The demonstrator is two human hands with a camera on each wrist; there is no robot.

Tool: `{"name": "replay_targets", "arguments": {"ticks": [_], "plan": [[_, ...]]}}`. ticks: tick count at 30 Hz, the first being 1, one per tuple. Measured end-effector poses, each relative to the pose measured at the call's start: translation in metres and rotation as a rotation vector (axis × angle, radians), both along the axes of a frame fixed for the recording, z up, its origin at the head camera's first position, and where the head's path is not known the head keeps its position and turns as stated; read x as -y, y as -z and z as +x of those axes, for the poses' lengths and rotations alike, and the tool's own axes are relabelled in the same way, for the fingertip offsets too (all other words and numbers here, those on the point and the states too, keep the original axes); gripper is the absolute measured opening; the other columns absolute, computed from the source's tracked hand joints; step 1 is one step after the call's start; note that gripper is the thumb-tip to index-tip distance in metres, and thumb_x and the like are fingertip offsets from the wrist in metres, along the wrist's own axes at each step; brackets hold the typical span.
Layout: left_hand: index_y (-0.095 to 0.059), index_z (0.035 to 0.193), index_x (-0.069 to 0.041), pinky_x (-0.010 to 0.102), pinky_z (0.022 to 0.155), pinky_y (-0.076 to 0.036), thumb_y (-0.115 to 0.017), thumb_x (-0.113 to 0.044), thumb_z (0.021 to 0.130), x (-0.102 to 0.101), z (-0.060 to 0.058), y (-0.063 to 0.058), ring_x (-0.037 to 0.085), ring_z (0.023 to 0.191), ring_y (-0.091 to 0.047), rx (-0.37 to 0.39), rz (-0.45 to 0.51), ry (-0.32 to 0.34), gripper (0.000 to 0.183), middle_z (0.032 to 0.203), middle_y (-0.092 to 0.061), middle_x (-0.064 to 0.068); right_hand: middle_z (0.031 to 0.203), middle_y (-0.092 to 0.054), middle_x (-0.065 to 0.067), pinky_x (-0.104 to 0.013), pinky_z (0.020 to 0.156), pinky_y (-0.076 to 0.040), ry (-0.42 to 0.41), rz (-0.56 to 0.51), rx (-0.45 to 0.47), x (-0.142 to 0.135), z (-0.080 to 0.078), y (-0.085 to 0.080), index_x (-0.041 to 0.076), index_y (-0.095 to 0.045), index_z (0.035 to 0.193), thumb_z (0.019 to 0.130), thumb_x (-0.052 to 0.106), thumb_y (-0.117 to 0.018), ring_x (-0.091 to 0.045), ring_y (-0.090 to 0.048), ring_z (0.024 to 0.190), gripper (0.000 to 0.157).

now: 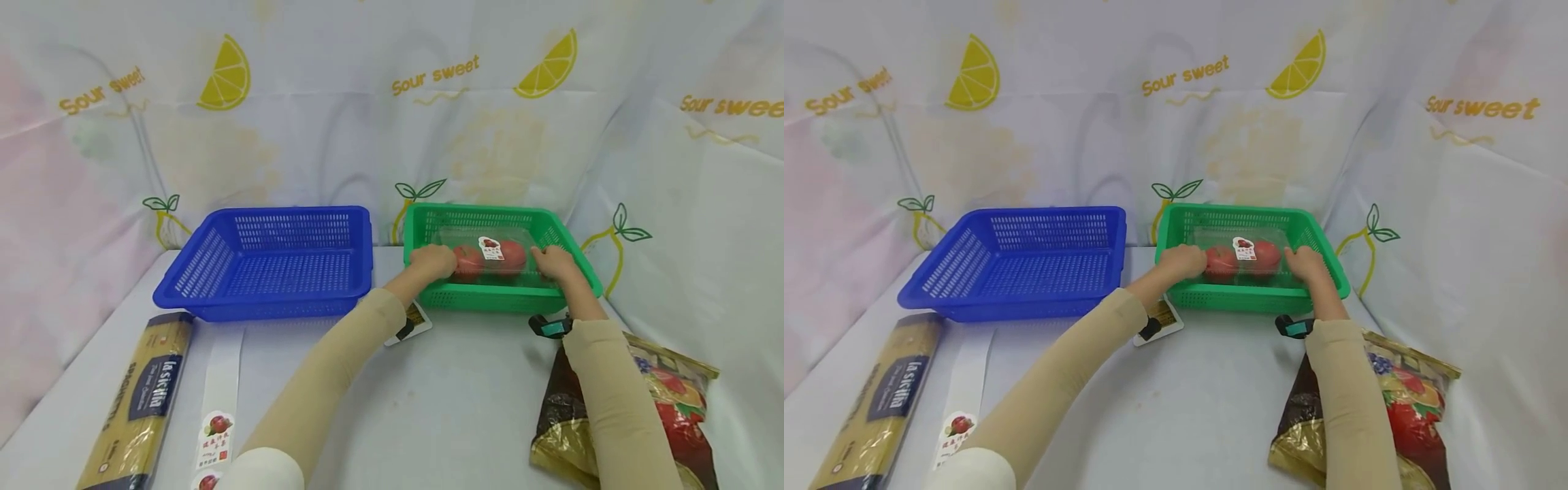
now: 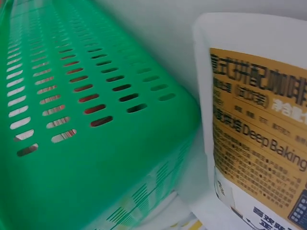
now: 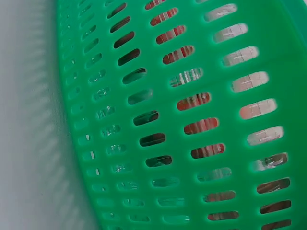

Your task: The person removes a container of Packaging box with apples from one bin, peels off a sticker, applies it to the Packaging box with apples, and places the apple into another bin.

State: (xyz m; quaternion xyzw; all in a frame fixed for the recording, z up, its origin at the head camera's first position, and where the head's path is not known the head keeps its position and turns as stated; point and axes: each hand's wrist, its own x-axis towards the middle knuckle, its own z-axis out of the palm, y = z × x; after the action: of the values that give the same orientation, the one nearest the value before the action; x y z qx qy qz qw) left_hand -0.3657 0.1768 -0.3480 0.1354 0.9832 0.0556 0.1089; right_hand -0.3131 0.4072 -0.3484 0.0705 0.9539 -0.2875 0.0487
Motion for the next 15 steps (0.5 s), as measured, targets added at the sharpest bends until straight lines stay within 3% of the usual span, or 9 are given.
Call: {"name": "replay_targets", "arguments": {"ticks": [4,8,11,15], "plan": [[-0.061,0.107,-0.013,0.031,0.052,-0.041,-0.043,-0.029,0.096,0.0008,0.0019,0.0008,0.015,0.065,-0.047,-0.048,-0.031,0.028,0.027,0.085,-0.058,0.003,0.047,-0.039,-0.003,-0.034,0.052,-0.037,-0.03,0.054,0.004,0.0011,-0.004,0.0003,0.004,-0.042,0.063,0.1,0.03,-0.022,-0.014,-0.034,0.043,0.05],[-0.062,0.107,-0.014,0.032,0.051,-0.043,-0.042,-0.027,0.096,0.0027,0.0024,0.0016,0.016,0.068,-0.051,-0.081,0.003,0.019,0.026,0.094,-0.058,0.003,0.052,-0.042,-0.005,-0.038,0.06,-0.039,-0.035,0.108,-0.009,0.0051,-0.0063,0.0003,0.002,-0.043,0.065,0.1,0.029,-0.021,-0.018,-0.039,0.049,0.05],[-0.058,0.116,-0.008,0.035,0.055,-0.048,-0.037,-0.027,0.098,0.0013,0.0028,0.0017,0.019,0.076,-0.058,-0.137,0.056,0.0,0.034,0.103,-0.06,0.006,0.063,-0.05,-0.012,-0.043,0.065,-0.04,-0.067,0.147,-0.017,0.004,-0.0046,-0.003,-0.008,-0.051,0.081,0.1,0.028,-0.022,-0.025,-0.046,0.06,0.051],[-0.046,0.13,0.001,0.036,0.067,-0.051,-0.032,-0.031,0.098,0.0009,0.005,-0.0025,0.025,0.088,-0.061,-0.272,0.005,0.052,0.047,0.107,-0.061,0.011,0.093,-0.056,-0.031,-0.052,0.076,-0.041,-0.125,0.201,-0.009,-0.001,-0.0038,-0.0052,-0.021,-0.046,0.113,0.101,0.027,-0.024,-0.043,-0.053,0.088,0.054]]}}
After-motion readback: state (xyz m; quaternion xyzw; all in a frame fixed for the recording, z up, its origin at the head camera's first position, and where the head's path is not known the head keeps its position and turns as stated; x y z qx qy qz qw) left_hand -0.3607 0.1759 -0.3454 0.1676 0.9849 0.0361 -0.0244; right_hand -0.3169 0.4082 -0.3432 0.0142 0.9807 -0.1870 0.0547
